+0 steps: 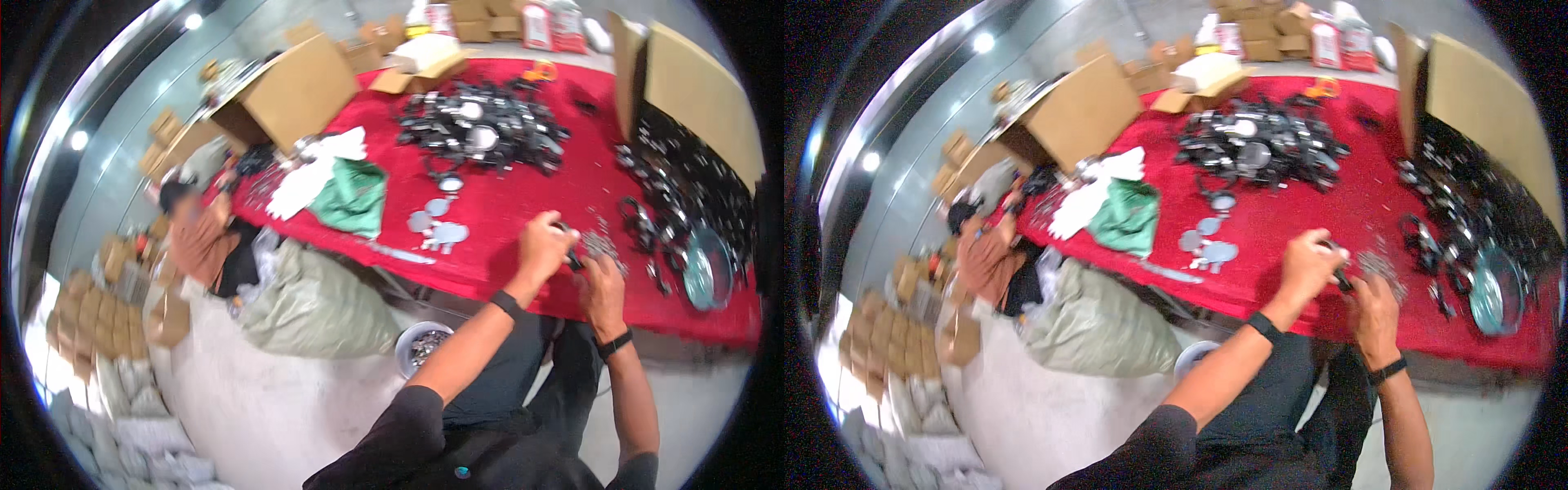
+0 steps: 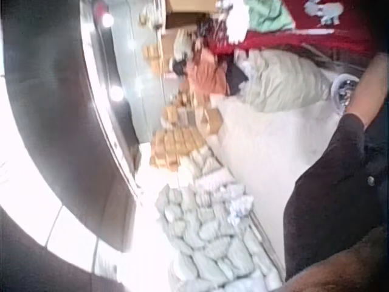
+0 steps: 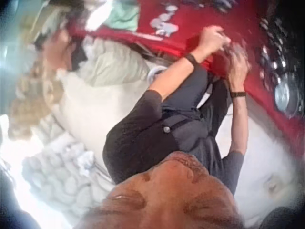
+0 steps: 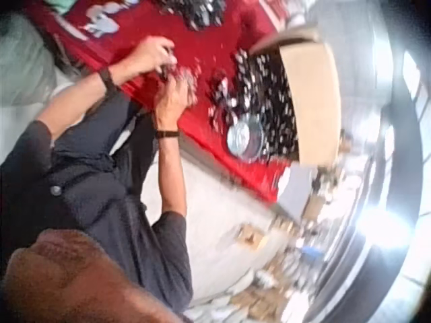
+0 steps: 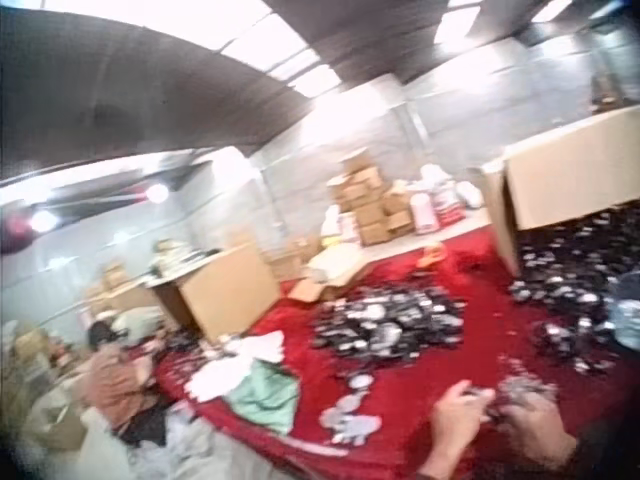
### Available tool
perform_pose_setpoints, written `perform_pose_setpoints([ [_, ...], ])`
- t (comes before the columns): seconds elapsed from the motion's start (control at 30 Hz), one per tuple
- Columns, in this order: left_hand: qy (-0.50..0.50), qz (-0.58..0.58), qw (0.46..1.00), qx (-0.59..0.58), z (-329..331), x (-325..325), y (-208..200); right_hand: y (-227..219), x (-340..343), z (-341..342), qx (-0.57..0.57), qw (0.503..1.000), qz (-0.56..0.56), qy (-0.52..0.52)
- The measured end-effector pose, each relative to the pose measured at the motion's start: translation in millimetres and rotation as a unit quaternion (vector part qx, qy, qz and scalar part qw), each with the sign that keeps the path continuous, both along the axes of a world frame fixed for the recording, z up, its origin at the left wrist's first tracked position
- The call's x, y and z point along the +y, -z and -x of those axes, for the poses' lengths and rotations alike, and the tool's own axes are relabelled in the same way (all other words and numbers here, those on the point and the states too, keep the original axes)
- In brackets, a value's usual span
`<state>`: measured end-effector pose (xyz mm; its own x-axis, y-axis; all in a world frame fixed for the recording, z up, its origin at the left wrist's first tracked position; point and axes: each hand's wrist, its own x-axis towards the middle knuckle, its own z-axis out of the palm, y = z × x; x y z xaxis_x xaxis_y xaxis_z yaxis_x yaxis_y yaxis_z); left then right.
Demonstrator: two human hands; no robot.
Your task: Assembling metal plates and rings into plastic housing components at a manufacturing workstation.
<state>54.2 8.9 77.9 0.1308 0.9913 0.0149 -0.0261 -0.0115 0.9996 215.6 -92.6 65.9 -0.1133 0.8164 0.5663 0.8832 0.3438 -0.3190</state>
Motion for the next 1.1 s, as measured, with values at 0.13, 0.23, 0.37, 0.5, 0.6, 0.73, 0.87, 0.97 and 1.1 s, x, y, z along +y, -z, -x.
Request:
perform_pose_setpoints([
  [0.13,-0.031,-0.012,0.999,-0.009,62,3,6,8,18,39,-0.032,0.998,-0.006,-0.057],
  [0.23,-0.058,-0.119,0.982,0.132,102,6,-3,16,27,52,0.034,0.998,-0.002,-0.056],
  [0.37,-0.197,-0.276,0.815,0.471,190,22,14,38,39,39,0.106,0.991,0.083,-0.009],
  [0.5,-0.169,-0.193,0.792,0.554,255,25,84,70,57,29,0.156,0.975,0.143,-0.061],
  [0.6,-0.147,-0.230,0.797,0.539,247,22,83,71,53,17,0.162,0.969,0.177,-0.058],
  [0.73,-0.120,-0.177,0.827,0.520,250,30,83,53,47,23,0.162,0.960,0.215,-0.071],
  [0.87,-0.052,-0.169,0.868,0.464,235,29,73,49,42,1,0.160,0.960,0.183,-0.138],
  [0.97,-0.013,-0.167,0.839,0.517,259,23,77,53,49,5,0.268,0.909,0.307,-0.088],
  [1.1,-0.051,-0.276,0.823,0.493,275,12,76,51,51,17,0.228,0.940,0.252,-0.038],
])
